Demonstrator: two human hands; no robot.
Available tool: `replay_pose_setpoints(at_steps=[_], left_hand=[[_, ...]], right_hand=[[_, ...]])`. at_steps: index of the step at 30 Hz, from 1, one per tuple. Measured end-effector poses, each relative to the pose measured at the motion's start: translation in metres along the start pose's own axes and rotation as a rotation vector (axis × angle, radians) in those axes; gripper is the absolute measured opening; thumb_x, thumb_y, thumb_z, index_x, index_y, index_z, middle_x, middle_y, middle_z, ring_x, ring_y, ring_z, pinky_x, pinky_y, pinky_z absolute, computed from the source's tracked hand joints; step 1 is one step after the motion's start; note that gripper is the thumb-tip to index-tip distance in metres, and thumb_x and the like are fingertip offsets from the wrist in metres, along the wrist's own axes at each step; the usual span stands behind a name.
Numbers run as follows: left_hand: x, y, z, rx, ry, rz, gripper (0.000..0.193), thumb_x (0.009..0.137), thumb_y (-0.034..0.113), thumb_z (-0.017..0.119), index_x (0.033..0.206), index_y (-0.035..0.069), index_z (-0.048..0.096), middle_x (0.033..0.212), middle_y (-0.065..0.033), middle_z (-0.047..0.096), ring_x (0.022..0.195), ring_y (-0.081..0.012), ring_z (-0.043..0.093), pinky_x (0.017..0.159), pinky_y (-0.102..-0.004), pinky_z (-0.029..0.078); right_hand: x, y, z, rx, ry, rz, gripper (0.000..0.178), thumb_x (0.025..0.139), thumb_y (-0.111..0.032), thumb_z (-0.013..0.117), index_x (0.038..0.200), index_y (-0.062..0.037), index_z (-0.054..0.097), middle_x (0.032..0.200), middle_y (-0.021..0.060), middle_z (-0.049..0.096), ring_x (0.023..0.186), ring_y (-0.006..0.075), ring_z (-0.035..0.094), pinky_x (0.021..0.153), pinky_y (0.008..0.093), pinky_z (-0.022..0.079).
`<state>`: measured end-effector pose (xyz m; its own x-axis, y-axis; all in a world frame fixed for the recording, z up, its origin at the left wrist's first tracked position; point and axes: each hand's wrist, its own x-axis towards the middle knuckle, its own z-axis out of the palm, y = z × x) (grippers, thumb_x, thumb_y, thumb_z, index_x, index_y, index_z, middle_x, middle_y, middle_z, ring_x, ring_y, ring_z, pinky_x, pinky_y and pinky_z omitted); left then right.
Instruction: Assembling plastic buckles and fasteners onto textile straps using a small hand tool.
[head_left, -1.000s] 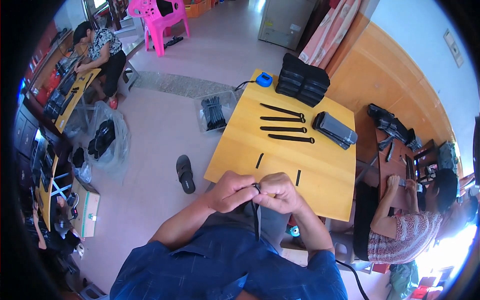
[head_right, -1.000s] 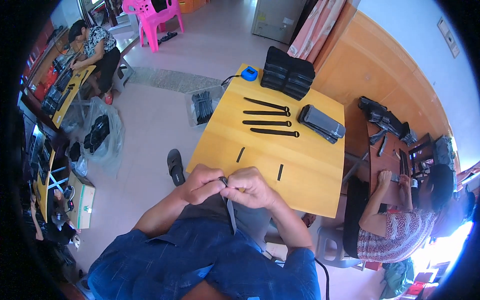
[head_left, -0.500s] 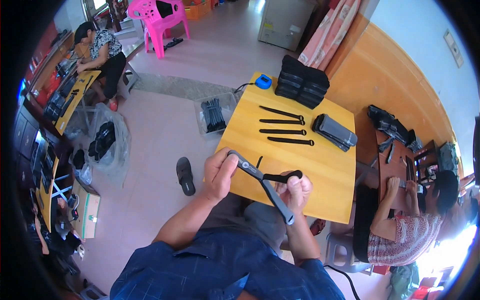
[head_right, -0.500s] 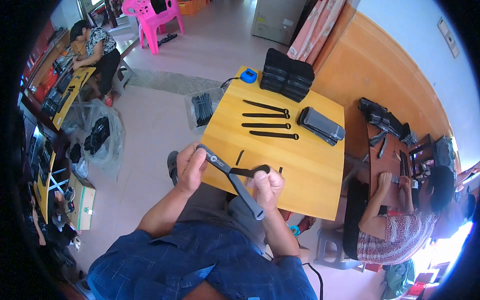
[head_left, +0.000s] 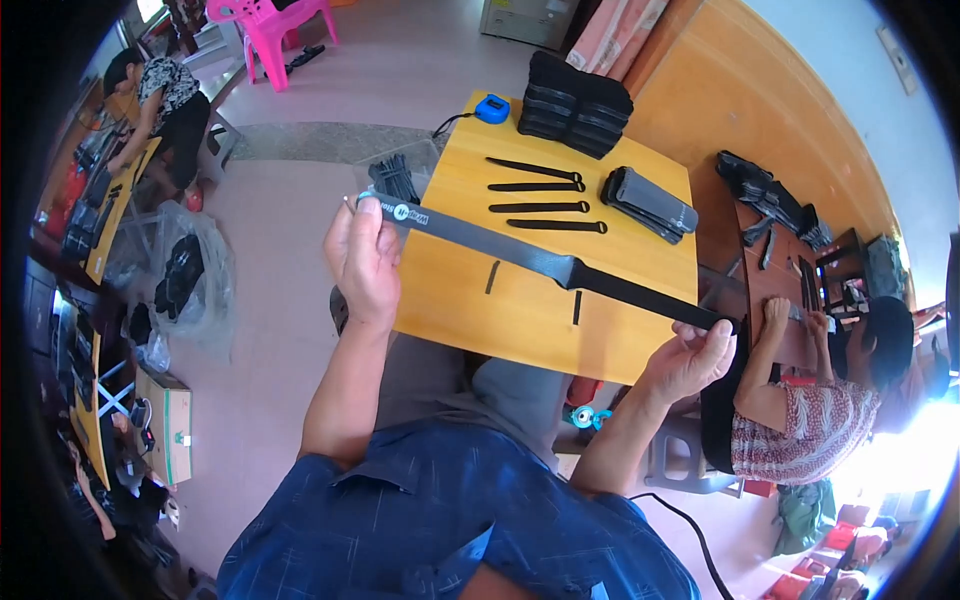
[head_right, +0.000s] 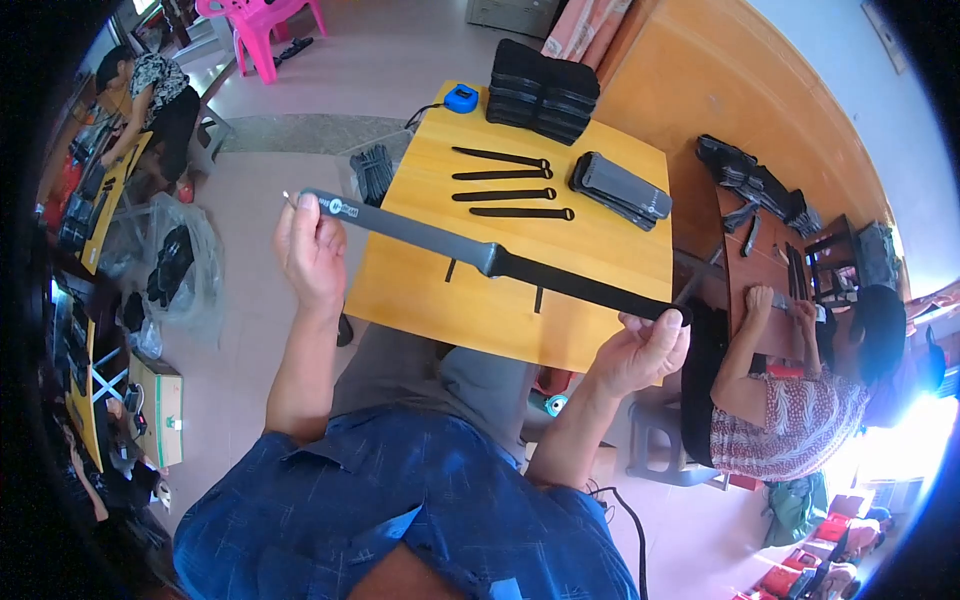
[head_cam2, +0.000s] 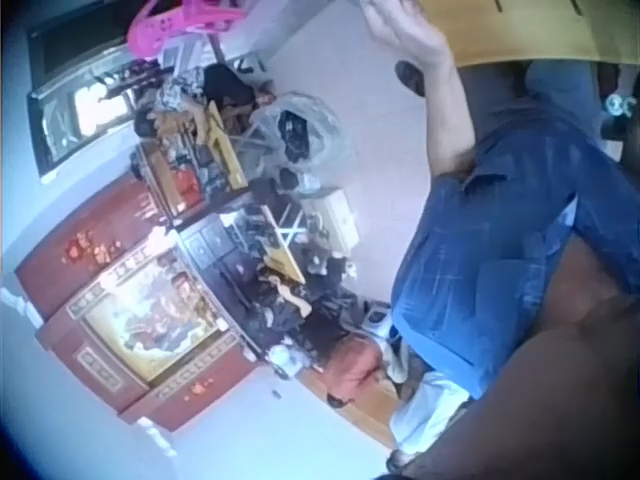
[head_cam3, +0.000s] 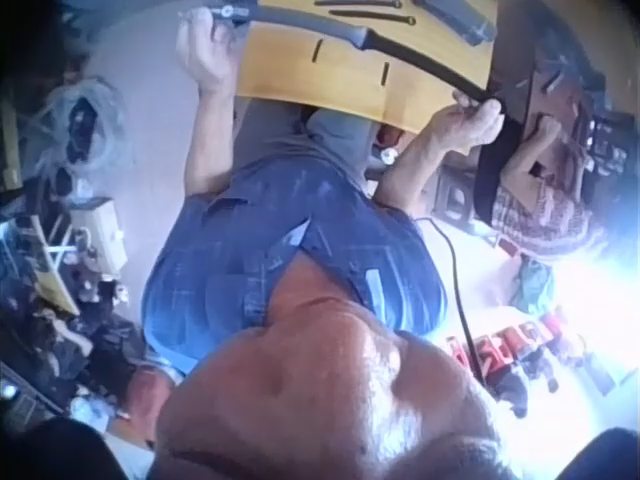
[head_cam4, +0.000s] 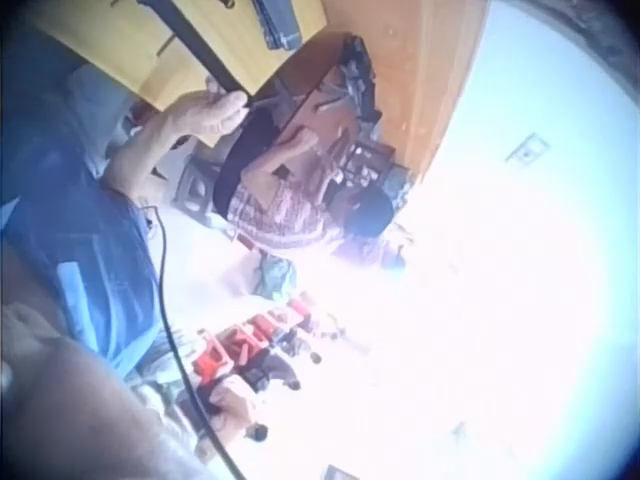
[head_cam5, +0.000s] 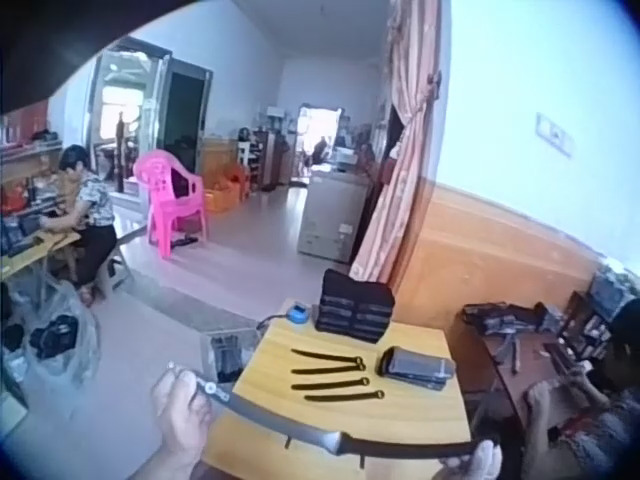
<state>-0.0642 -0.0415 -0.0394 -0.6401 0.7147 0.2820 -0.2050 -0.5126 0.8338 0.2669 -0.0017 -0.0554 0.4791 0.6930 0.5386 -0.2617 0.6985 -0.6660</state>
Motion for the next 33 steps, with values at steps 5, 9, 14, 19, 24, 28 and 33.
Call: replay_pose_setpoints(at_steps=[5,9,14,19,24,28,33], left_hand=[[0.015,-0.02,0.023,-0.031,0.051,-0.022,0.028,0.108,0.028,0.054,0.084,0.013,0.051,0.064,0.0065,0.039,0.054,-0.0034,0.034,0.05,-0.0237,0.028],[0.11,-0.022,-0.086,-0.198,0.365,-0.066,0.032,0.108,0.028,0.056,0.081,0.014,0.046,0.062,0.0067,0.036,0.051,-0.0056,0.033,0.048,-0.0264,0.028],[0.083,-0.02,-0.074,0.11,0.268,0.085,0.031,0.108,0.031,0.058,0.083,0.015,0.05,0.063,0.0071,0.037,0.051,-0.0056,0.034,0.047,-0.0263,0.028],[0.038,-0.078,-0.006,0.168,-0.048,-0.209,0.026,0.109,0.033,0.056,0.09,0.015,0.056,0.066,0.0065,0.044,0.052,-0.0042,0.039,0.044,-0.0221,0.032],[-0.019,-0.14,0.082,0.147,-0.398,-0.487,0.027,0.111,0.033,0.054,0.101,0.009,0.063,0.081,-0.0026,0.069,0.053,-0.0041,0.049,0.042,-0.0211,0.039],[-0.046,-0.191,0.139,0.113,-0.5,-0.711,0.028,0.11,0.033,0.054,0.107,0.006,0.063,0.092,-0.0096,0.075,0.054,-0.0069,0.054,0.043,-0.0233,0.043],[-0.069,-0.234,0.187,0.114,-0.399,-0.96,0.026,0.102,0.029,0.058,0.107,0.004,0.063,0.085,-0.0071,0.07,0.06,-0.0169,0.063,0.05,-0.031,0.052]], right_hand=[[0.014,-0.002,-0.016,-0.095,0.251,0.004,0.025,0.107,-0.019,0.058,0.084,-0.0079,0.057,0.069,0.0004,0.056,0.058,0.0086,0.053,0.052,0.0226,0.048],[0.051,-0.03,-0.148,0.058,0.476,-0.049,0.023,0.108,-0.019,0.055,0.087,-0.0078,0.056,0.067,-0.0013,0.048,0.06,0.0084,0.048,0.052,0.0242,0.044],[0.006,-0.043,-0.136,-0.112,0.559,-0.06,0.027,0.102,-0.016,0.064,0.08,-0.0118,0.05,0.064,-0.002,0.051,0.054,0.0079,0.048,0.051,0.0238,0.043],[-0.021,-0.041,-0.147,-0.199,0.355,0.119,0.022,0.104,-0.021,0.065,0.087,-0.0094,0.057,0.069,0.0007,0.06,0.057,0.0056,0.053,0.051,0.0194,0.044],[-0.05,-0.037,-0.153,-0.22,0.169,0.275,0.026,0.107,-0.025,0.059,0.107,-0.0004,0.065,0.073,0.0029,0.063,0.058,0.0087,0.055,0.052,0.0234,0.046],[-0.071,-0.033,-0.148,-0.228,0.202,0.336,0.026,0.109,-0.025,0.058,0.096,-0.0022,0.062,0.07,0.0016,0.059,0.059,0.0086,0.052,0.059,0.0227,0.042],[-0.082,-0.03,-0.147,-0.203,0.207,0.424,0.024,0.108,-0.022,0.06,0.092,-0.0038,0.061,0.069,0.0001,0.058,0.058,0.0063,0.051,0.06,0.0207,0.04]])
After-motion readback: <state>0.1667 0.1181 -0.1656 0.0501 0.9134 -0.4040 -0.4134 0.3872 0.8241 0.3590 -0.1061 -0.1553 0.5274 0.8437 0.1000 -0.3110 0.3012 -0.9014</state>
